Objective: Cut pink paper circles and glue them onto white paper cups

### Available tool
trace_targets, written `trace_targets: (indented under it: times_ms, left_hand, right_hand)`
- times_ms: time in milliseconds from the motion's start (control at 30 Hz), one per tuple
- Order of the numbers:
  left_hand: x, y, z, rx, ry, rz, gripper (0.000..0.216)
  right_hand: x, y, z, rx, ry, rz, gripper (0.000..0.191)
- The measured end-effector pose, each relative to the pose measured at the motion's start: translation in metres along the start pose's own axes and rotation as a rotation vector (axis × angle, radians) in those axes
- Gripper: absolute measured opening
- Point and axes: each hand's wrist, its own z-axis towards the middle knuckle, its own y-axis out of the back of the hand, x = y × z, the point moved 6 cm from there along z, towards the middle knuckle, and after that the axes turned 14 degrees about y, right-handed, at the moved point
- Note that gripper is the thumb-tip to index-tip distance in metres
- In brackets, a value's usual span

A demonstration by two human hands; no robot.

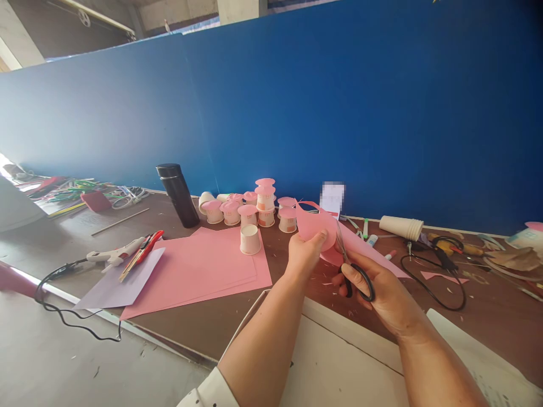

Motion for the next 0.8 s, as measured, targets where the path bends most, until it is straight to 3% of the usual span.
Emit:
trace_targets:
  times_ms: [267,800]
  left_hand:
    - [-0.0115,0.0017,-0.0059,0.017,-0.12,0.069,0.018]
    - [-0.0071,0.0002,-0.0013,0.184,-0.112,0.033,0.033]
  right_hand:
    - [-0.0025,0.0021,0.0018,0.015,0.034,-0.048,0.064]
    - [-0.0019,0.0044,0.0042,-0.008,0.098,-0.064,0.056]
